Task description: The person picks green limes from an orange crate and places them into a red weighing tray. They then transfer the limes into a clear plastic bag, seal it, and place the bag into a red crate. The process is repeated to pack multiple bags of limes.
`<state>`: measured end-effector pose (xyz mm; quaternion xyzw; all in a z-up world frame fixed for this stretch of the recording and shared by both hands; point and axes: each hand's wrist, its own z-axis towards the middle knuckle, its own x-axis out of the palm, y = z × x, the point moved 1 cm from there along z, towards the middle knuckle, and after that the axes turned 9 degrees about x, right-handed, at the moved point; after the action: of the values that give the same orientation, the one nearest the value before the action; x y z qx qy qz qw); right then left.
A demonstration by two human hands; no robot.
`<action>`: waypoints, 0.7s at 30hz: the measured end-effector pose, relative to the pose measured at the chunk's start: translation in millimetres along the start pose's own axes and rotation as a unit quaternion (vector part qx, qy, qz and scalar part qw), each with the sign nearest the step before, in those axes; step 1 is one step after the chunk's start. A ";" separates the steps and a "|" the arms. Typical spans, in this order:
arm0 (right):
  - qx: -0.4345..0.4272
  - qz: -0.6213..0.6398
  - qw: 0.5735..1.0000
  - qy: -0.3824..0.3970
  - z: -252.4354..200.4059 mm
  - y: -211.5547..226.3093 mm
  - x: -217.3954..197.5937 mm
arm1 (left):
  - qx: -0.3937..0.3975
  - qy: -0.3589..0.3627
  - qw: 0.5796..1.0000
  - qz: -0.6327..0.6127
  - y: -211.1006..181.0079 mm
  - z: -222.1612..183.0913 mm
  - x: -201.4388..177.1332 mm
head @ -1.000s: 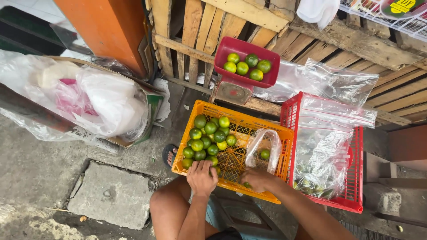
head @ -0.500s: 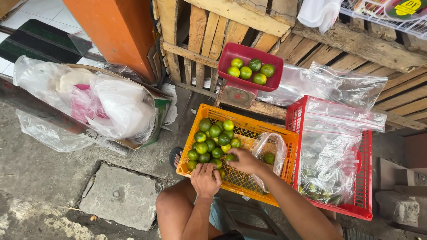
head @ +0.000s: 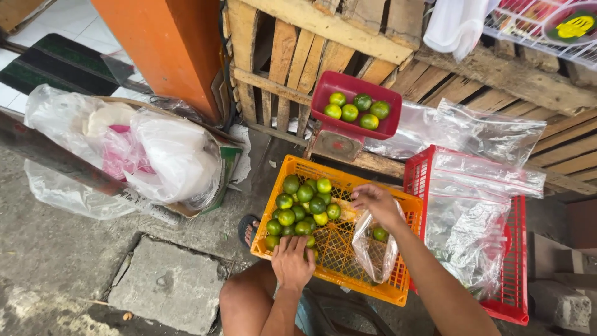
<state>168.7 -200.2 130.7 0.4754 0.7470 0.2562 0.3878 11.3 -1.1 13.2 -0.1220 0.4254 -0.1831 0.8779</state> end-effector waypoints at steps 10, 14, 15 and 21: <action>-0.295 -0.150 0.910 -0.249 60.3 109.1 -56.0 | -0.017 0.062 0.998 0.006 4.5 -4.0 8.0; -0.118 -0.367 0.889 -0.248 74.1 151.0 -46.7 | -0.027 0.051 0.998 0.005 3.2 -1.3 6.7; -0.021 -0.421 0.876 -0.234 72.8 160.6 -41.1 | -0.030 0.046 0.998 0.007 2.8 -0.1 5.8; 0.050 -0.427 0.862 -0.268 107.1 160.3 -29.3 | -0.037 0.043 0.998 0.000 3.6 0.3 7.6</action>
<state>346.1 -158.6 200.3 0.1790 0.7561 -0.1097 0.6199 16.7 -1.0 6.7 -0.1458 0.4691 -0.1721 0.8539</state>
